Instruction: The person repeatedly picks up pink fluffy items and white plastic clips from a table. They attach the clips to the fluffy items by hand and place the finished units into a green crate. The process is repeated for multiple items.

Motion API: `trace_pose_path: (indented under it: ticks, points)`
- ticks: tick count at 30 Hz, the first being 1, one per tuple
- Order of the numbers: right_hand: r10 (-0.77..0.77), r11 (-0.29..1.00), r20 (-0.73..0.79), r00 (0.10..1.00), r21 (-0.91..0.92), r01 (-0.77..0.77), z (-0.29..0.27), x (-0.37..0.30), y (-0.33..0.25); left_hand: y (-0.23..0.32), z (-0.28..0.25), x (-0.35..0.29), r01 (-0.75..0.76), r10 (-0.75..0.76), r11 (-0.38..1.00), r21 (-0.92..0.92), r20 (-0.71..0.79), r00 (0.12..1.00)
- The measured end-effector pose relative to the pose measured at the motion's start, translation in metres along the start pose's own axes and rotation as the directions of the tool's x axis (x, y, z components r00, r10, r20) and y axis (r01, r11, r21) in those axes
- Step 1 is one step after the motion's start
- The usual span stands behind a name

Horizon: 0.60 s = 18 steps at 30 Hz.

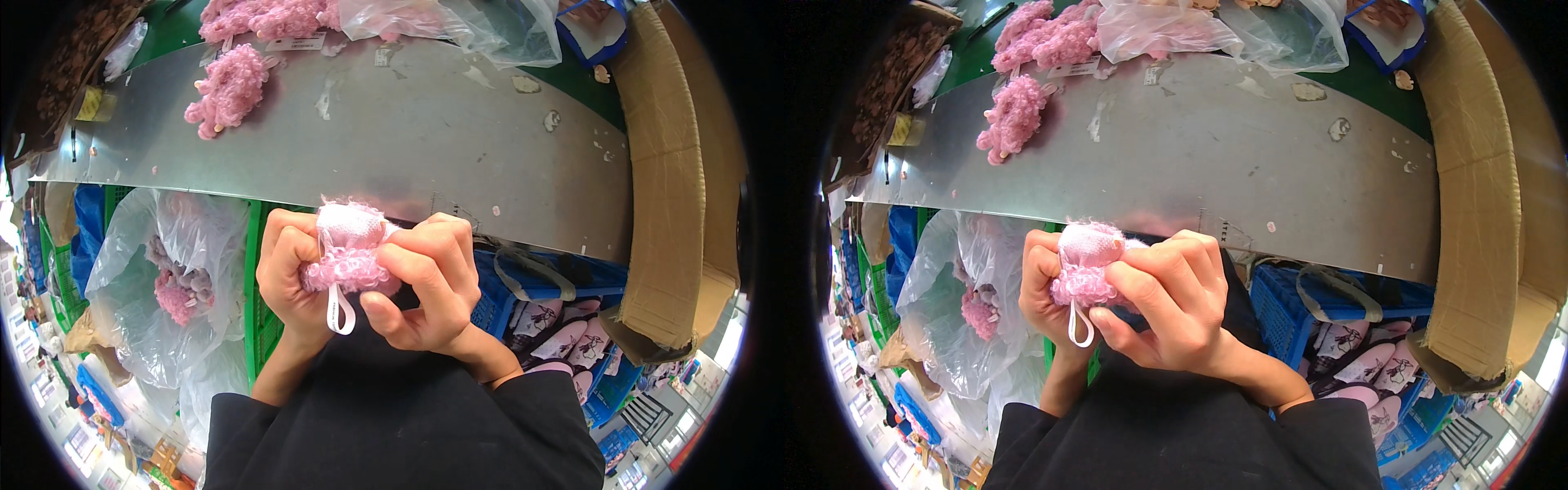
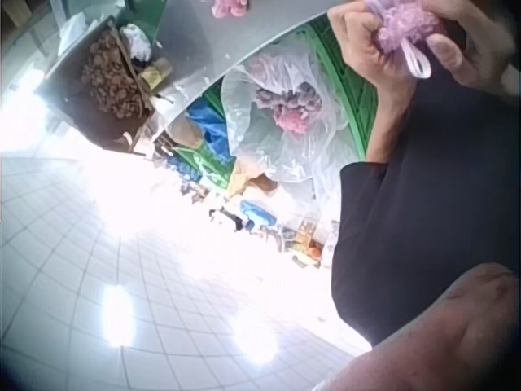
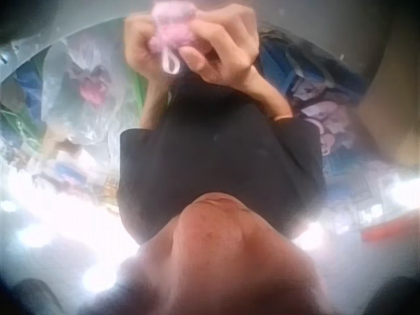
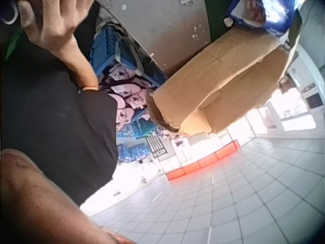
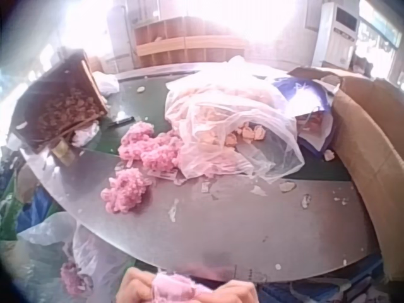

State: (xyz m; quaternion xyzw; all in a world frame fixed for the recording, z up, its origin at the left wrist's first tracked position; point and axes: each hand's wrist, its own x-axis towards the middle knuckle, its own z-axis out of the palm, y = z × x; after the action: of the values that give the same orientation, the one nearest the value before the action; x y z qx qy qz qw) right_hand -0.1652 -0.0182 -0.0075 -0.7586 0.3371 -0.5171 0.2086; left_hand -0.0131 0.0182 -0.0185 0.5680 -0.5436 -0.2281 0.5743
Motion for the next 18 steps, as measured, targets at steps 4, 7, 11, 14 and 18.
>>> trace_pose_path:
  ticks: [4,7,11,14,18]
  points:
    - [0.054,0.965,0.021,0.998,0.258,-0.057,0.001,0.004,0.02,-0.004,0.003,0.0,0.029,-0.034,0.989,-0.148,-0.027,0.999]
    - [0.44,0.712,0.112,0.891,0.561,-0.422,0.007,0.009,0.007,-0.005,0.003,-0.001,0.056,-0.075,0.951,-0.305,-0.051,0.996]
    - [0.457,0.443,0.505,0.732,0.585,-0.68,0.0,0.01,0.017,-0.011,-0.001,0.007,-0.08,0.074,0.985,-0.153,-0.042,0.996]
    - [0.44,0.391,0.576,0.689,0.567,-0.725,-0.002,0.003,0.024,-0.017,-0.011,0.017,-0.214,0.205,0.972,0.101,0.099,0.974]
    - [0.447,0.393,0.555,0.701,0.582,-0.711,0.001,-0.007,0.03,-0.015,-0.011,0.015,-0.163,0.152,0.984,0.069,0.147,0.977]
